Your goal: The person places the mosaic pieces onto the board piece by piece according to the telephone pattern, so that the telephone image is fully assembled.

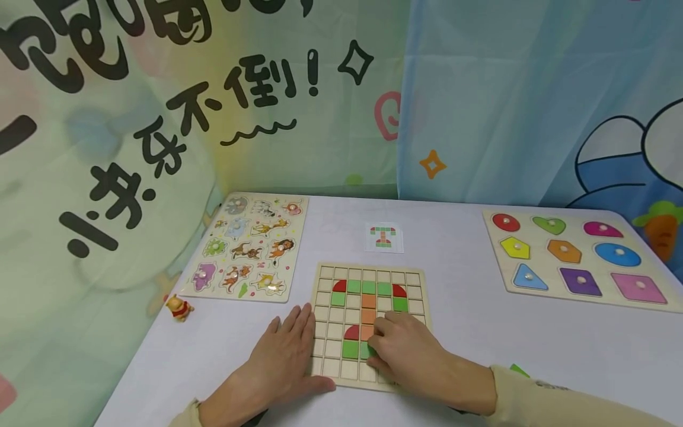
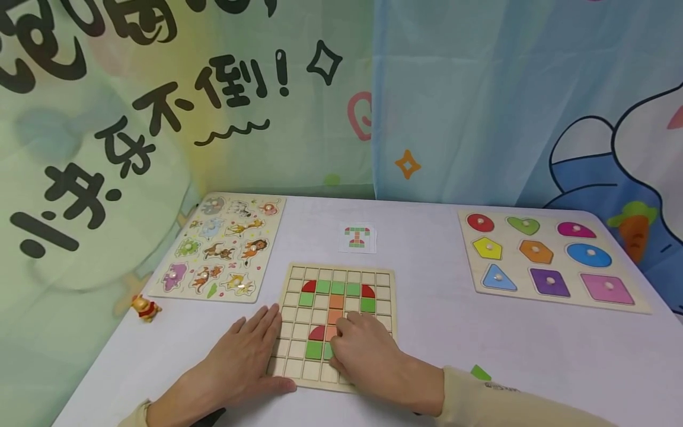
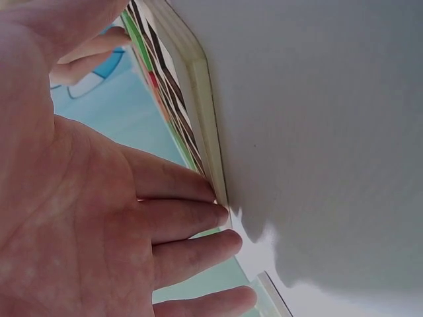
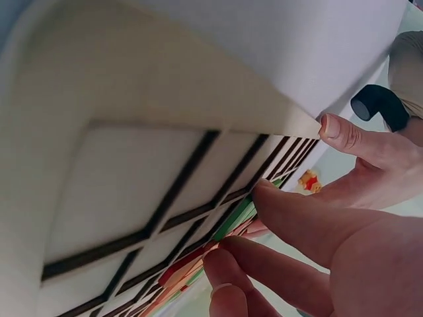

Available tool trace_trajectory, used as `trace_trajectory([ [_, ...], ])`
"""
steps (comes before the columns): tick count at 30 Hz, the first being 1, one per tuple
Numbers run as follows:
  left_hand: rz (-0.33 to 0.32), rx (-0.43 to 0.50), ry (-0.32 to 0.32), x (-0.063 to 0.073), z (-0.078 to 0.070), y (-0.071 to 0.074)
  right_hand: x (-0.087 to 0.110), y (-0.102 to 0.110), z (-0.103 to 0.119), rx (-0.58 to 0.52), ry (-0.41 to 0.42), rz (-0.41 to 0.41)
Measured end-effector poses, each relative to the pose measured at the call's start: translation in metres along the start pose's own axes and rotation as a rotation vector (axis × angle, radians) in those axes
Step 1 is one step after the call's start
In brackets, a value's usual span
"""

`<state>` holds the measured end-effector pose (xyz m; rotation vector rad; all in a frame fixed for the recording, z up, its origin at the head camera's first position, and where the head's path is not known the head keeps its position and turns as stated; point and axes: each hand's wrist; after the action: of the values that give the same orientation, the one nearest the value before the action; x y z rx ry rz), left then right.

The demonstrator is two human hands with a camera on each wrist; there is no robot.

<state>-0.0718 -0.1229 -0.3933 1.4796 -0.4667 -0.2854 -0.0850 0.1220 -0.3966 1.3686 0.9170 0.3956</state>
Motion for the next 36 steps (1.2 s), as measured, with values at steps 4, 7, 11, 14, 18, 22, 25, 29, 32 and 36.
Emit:
trace_trajectory([
  [4,-0.004,0.0,-0.002,0.001,0.0,0.0,0.0,-0.001,0.001,0.002,0.005,0.002],
  [7,-0.004,0.001,-0.003,0.001,0.0,-0.001,0.001,0.0,0.002,-0.002,0.001,0.005],
  [11,-0.005,-0.002,-0.007,0.002,0.0,-0.001,0.004,0.003,0.0,-0.031,-0.037,0.021],
  [14,-0.005,-0.004,-0.009,0.001,-0.001,-0.001,0.01,0.008,-0.005,-0.064,-0.089,0.036],
  [18,0.001,0.0,-0.009,0.001,-0.001,-0.002,0.024,0.016,-0.019,-0.064,-0.175,0.053],
  [22,0.002,0.006,-0.006,0.001,-0.001,-0.001,0.048,0.025,-0.039,-0.008,-0.316,0.098],
  [25,-0.001,0.003,-0.005,0.001,-0.001,-0.001,0.07,0.031,-0.056,0.024,-0.456,0.166],
  [29,-0.003,-0.006,-0.008,0.001,0.0,0.001,0.102,0.036,-0.078,0.039,-0.617,0.276],
  [32,-0.003,-0.005,-0.008,0.001,0.0,0.001,0.123,0.036,-0.092,0.042,-0.701,0.376],
  [36,0.005,0.008,-0.006,0.001,0.0,0.001,0.144,0.034,-0.099,0.038,-0.771,0.497],
])
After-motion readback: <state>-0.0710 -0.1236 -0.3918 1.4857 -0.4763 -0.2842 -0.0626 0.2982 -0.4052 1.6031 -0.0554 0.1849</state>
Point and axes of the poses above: each hand's wrist, its own x-axis away from the middle knuckle, its own y-axis out of the back of the hand, z = x × y, and after that the axes turned 7 degrees about -z, right-handed
